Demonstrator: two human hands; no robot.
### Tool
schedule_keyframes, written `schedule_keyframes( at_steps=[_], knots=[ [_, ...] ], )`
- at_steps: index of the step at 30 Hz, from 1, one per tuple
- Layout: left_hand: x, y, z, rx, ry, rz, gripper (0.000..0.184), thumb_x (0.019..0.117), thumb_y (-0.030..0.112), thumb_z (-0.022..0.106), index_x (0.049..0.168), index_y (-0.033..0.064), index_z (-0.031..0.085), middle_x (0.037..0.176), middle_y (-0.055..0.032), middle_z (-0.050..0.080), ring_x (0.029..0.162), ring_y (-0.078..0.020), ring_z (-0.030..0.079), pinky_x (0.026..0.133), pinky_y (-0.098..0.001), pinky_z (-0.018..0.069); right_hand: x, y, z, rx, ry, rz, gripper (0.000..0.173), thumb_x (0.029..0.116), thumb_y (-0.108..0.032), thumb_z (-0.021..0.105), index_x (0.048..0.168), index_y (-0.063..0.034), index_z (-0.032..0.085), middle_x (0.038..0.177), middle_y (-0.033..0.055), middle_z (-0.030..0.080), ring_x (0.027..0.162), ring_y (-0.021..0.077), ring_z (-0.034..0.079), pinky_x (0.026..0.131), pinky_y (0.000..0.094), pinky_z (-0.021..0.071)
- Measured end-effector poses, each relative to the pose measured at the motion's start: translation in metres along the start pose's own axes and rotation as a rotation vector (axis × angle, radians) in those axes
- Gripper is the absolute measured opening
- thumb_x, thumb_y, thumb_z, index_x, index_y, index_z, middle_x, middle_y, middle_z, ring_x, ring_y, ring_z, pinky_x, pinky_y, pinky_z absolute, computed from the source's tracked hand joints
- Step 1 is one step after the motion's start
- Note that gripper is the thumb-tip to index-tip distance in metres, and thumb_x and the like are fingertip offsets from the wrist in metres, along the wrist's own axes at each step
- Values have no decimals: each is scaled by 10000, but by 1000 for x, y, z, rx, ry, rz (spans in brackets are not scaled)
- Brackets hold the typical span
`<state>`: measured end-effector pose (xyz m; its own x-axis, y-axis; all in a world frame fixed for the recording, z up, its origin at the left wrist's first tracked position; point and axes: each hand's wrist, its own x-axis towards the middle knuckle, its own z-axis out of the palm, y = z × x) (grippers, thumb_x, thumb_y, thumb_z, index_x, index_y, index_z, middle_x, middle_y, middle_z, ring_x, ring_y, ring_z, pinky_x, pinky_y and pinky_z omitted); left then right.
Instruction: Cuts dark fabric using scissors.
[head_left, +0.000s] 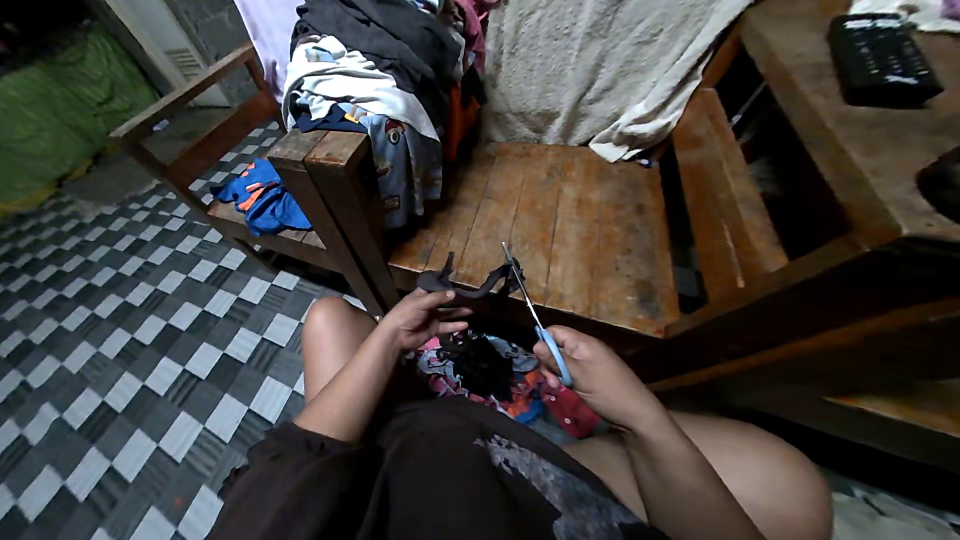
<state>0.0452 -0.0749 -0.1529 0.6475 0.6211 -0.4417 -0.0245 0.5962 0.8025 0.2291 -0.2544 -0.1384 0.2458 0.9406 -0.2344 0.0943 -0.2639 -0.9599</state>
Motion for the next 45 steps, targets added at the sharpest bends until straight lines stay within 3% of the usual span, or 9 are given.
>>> schedule_keyframes(
  at_steps=[4, 10, 16, 24, 27, 30, 37, 41, 45],
  knots=[
    [4, 5, -14, -94, -14, 31, 265, 1113, 214, 365, 1300, 112, 524, 1124, -78, 691, 1013, -223, 688, 887, -411, 574, 1, 0, 0, -2, -17, 15, 143, 1003, -186, 595, 915, -76, 566, 620, -73, 532, 526, 1, 517, 529, 153, 439],
    [9, -1, -5, -542, 69, -12, 216, 1092, 196, 414, 1118, 68, 586, 845, -62, 639, 659, -131, 646, 635, -240, 581, 2, 1, 1, -26, -49, 48, 145, 1008, -191, 595, 926, -73, 573, 635, -61, 543, 540, 13, 524, 537, 168, 444],
    [22, -14, 8, -596, 50, 76, 511, 1064, 596, 248, 1424, 288, 440, 1142, -105, 654, 935, -247, 669, 781, -381, 561, 3, 2, 3, -68, -99, 55, 155, 992, -214, 615, 934, -76, 575, 638, -55, 540, 543, 28, 529, 543, 189, 455],
    [26, 1, -13, -650, -274, 424, 536, 968, 507, 616, 1477, 416, 470, 1246, -107, 690, 1058, -322, 698, 879, -476, 587, 2, 2, 0, -106, -63, 41, 163, 982, -219, 628, 939, -71, 575, 644, -47, 543, 547, 30, 531, 542, 196, 454],
    [24, 1, -14, -489, -246, 421, 660, 925, 300, 732, 1517, 313, 439, 1120, -105, 732, 946, -250, 727, 849, -398, 603, 2, 2, 0, -65, -39, 7, 161, 990, -218, 608, 937, -70, 574, 636, -57, 538, 541, 22, 529, 538, 186, 453],
    [19, 6, -13, -270, -164, 350, 634, 943, 38, 590, 1526, 167, 378, 1021, -63, 710, 874, -167, 703, 829, -330, 588, 3, 2, 1, -4, -8, -24, 146, 1001, -205, 583, 926, -81, 570, 621, -76, 541, 530, 0, 521, 525, 160, 439],
    [20, 10, 2, -253, 84, 89, 99, 1047, 41, 474, 1019, 74, 563, 739, -15, 607, 617, -93, 602, 654, -239, 561, 3, 2, 2, 16, 8, -17, 137, 1014, -186, 569, 934, -75, 577, 625, -73, 542, 531, 2, 520, 525, 152, 434],
    [26, 6, 8, -404, 209, -219, 229, 1066, 315, 509, 933, 129, 511, 607, 27, 483, 462, -60, 510, 480, -186, 502, 5, 3, 3, -14, 3, 18, 148, 1016, -194, 579, 935, -70, 578, 626, -66, 541, 536, 15, 523, 537, 168, 439],
    [20, 2, 14, -264, 111, -335, 505, 1063, 558, 359, 770, 162, 472, 554, 14, 467, 462, -118, 505, 489, -278, 488, 6, 5, 1, -39, 2, 38, 174, 1019, -224, 586, 941, -69, 580, 633, -58, 543, 545, 26, 526, 543, 182, 441]
  ],
)
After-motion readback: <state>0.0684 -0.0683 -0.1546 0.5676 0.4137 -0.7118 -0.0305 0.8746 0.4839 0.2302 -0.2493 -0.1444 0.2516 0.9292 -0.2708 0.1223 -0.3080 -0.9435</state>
